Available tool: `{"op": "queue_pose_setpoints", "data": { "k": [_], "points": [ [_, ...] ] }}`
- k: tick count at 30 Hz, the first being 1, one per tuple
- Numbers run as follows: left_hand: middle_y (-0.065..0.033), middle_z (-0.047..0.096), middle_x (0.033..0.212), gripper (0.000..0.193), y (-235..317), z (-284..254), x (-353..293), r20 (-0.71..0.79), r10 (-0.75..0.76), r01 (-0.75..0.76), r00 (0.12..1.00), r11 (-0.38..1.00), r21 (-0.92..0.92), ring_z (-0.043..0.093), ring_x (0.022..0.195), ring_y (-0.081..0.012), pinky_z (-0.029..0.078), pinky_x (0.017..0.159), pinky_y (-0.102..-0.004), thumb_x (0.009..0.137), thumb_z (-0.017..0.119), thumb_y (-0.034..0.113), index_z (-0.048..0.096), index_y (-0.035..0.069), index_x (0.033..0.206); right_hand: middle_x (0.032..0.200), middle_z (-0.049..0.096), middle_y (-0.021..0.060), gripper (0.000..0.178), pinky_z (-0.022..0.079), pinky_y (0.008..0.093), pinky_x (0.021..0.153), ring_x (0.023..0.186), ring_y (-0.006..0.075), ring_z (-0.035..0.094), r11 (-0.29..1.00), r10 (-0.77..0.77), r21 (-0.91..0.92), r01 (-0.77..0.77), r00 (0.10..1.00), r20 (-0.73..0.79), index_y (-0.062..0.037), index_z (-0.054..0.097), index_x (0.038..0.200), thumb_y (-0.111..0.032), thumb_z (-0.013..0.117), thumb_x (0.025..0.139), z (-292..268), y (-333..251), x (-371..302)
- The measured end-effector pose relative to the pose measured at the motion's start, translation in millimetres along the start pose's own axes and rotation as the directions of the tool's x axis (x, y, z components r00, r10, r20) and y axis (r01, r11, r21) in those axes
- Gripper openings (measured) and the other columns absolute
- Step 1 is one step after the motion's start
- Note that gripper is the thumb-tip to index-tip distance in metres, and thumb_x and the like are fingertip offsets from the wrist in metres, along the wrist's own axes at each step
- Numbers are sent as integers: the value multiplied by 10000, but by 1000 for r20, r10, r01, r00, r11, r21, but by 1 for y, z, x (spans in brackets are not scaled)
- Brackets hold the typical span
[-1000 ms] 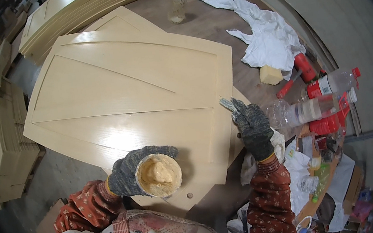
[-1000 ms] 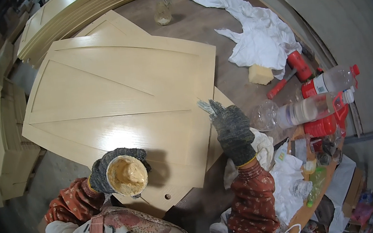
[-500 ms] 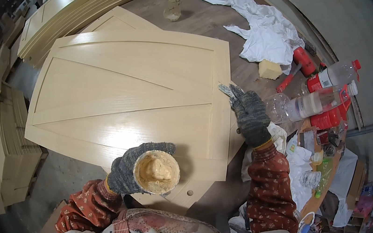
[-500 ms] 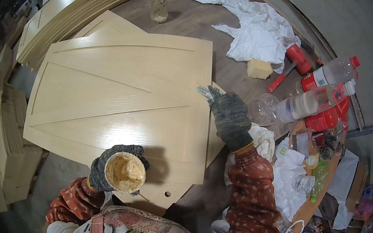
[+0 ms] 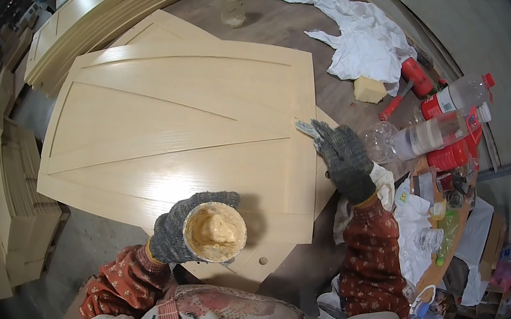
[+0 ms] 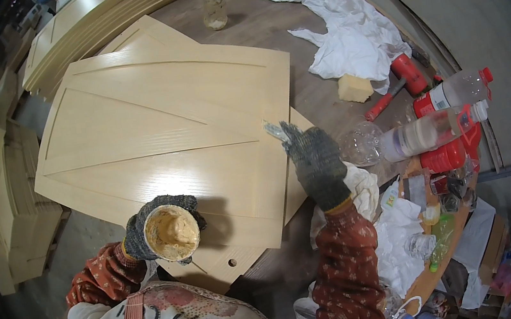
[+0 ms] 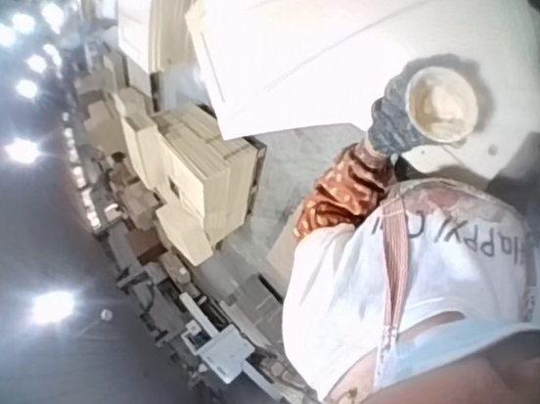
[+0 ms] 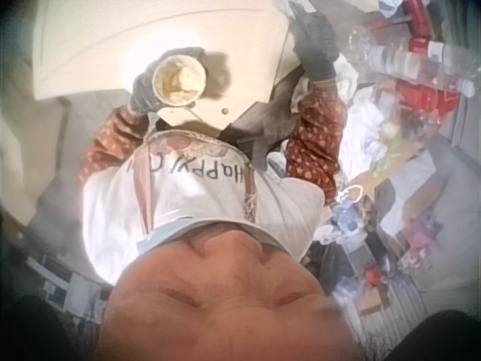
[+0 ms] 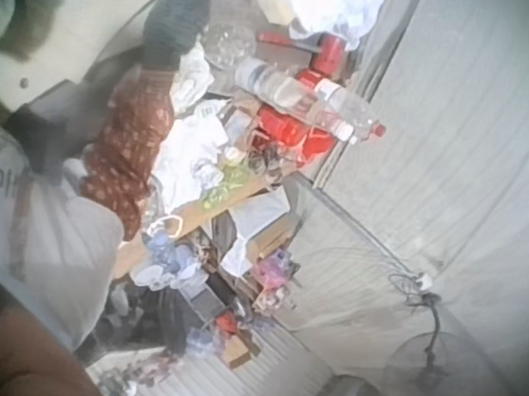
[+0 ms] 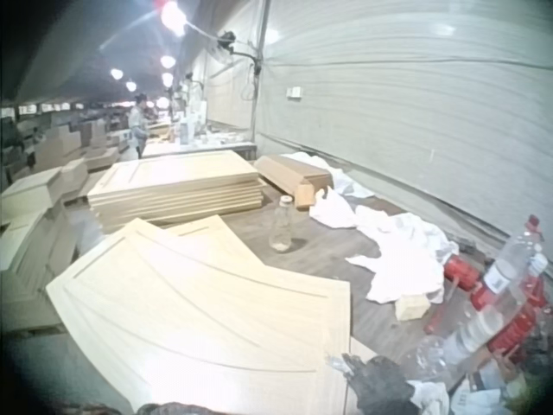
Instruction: The person scrapes the seams of wooden panels with a blade, wipes them with a cloth, and applies wood filler to the joints using a small spatula.
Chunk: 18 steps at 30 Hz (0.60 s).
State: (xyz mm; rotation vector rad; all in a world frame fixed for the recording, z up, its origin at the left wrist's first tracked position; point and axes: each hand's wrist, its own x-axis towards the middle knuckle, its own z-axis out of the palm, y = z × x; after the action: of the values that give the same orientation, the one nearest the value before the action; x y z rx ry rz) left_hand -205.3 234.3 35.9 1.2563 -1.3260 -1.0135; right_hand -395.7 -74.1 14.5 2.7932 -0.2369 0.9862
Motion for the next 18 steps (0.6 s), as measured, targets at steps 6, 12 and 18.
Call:
{"op": "queue_pose_setpoints", "data": {
  "k": [6,12,18],
  "points": [
    [-142,559,1307,667,-7,0,-5,44,-181,184,983,916,-357,587,1142,-229,487,977,-353,802,760,235,458,18,1356,990,656,97,302,490,357,747,857,250,603,926,136,319,-202,967,217,-71,671,1127,-80,658,825,-48,-18,-19],
    [-157,562,1294,558,0,-1,-2,36,-92,97,995,973,-210,586,1137,-246,505,955,-365,856,700,195,478,19,1338,1003,681,103,258,508,353,762,862,260,626,834,140,462,-301,926,351,-56,677,1098,-53,635,844,-60,-17,-14],
    [-175,567,1283,431,-14,2,-9,4,-72,69,997,938,-341,587,1132,-262,522,935,-379,919,625,173,517,24,1308,917,683,102,227,510,355,701,788,271,638,842,123,461,-278,933,339,-85,686,1078,-97,602,867,-56,-11,-6]
  ]
}}
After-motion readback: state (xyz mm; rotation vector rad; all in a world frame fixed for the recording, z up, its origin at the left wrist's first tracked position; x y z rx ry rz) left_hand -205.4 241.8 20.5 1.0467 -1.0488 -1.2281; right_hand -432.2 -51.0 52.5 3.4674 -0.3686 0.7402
